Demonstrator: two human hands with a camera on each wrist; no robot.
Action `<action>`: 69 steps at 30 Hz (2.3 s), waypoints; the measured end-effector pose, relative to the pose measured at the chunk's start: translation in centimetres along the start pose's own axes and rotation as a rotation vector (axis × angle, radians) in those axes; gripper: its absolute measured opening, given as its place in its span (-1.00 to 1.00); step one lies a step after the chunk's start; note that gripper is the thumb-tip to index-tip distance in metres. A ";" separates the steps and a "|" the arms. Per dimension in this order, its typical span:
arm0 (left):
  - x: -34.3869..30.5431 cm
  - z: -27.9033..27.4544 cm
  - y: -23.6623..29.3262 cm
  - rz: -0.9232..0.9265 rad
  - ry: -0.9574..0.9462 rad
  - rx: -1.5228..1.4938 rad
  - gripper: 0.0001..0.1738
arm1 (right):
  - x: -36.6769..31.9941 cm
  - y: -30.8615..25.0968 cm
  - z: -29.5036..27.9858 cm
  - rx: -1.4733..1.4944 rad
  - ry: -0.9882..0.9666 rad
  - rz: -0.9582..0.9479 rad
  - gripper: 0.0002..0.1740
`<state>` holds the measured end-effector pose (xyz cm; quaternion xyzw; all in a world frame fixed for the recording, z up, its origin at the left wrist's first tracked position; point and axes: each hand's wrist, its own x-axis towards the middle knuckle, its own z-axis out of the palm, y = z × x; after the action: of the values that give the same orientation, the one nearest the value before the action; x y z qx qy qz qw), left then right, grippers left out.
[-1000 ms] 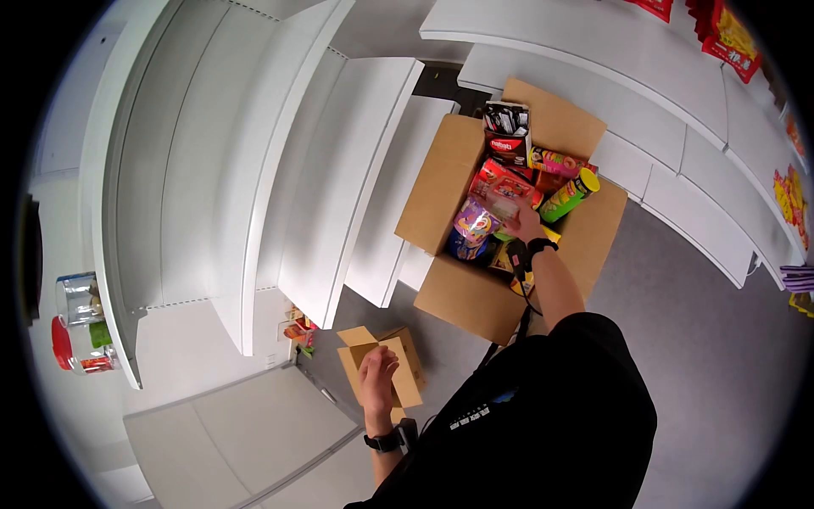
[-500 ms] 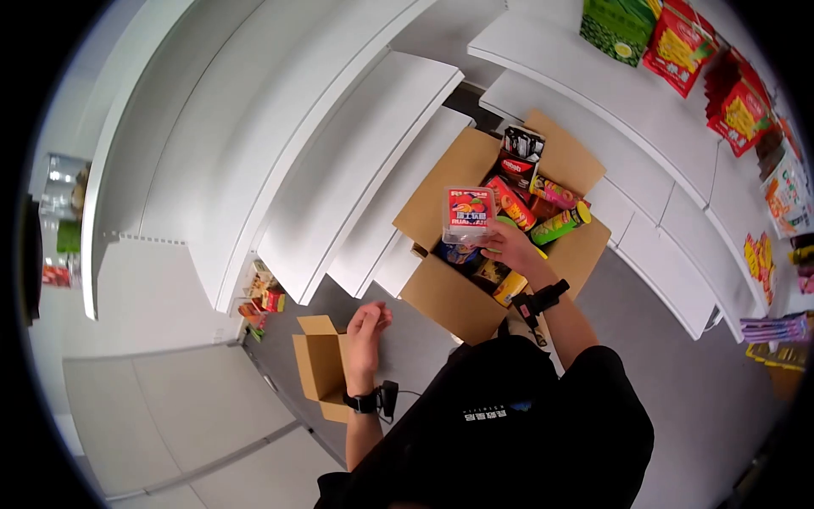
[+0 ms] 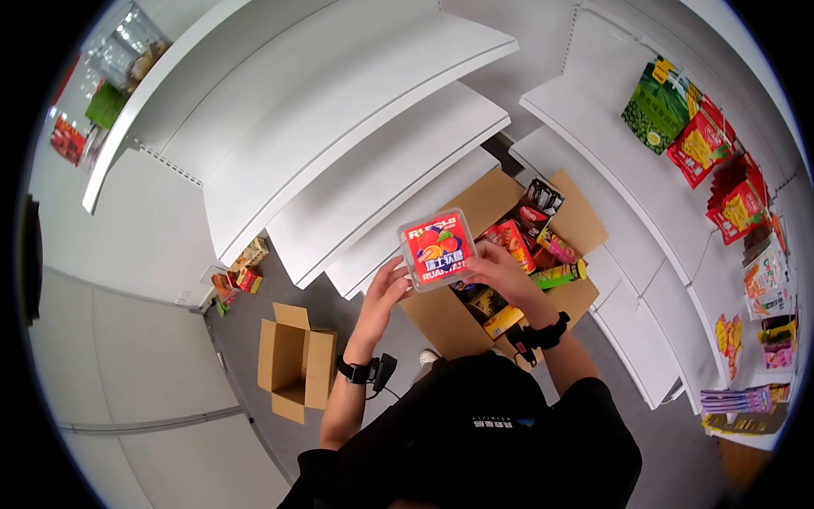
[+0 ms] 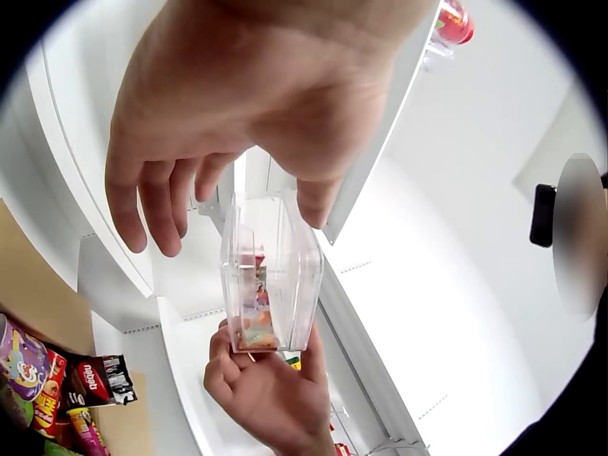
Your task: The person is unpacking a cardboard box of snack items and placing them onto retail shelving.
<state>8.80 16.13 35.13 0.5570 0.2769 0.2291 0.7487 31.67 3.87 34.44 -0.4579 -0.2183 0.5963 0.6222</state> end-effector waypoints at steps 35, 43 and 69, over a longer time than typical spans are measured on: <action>-1.4 -3.9 8.4 0.444 -0.025 -0.043 -0.28 | 1.4 -13.0 12.2 -0.127 -0.225 -0.393 -0.31; -3.9 -5.6 8.4 0.431 0.058 -0.049 -0.34 | 6.4 -27.6 20.3 -0.176 -0.326 -0.618 -0.56; -7.9 -8.3 5.1 0.426 0.292 -0.086 -0.47 | 16.5 -38.2 33.0 -0.725 0.079 -0.591 -0.40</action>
<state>-2.78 18.27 39.40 0.5314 0.2485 0.4709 0.6588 28.55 34.64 77.62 -0.5864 -0.5098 0.2608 0.5729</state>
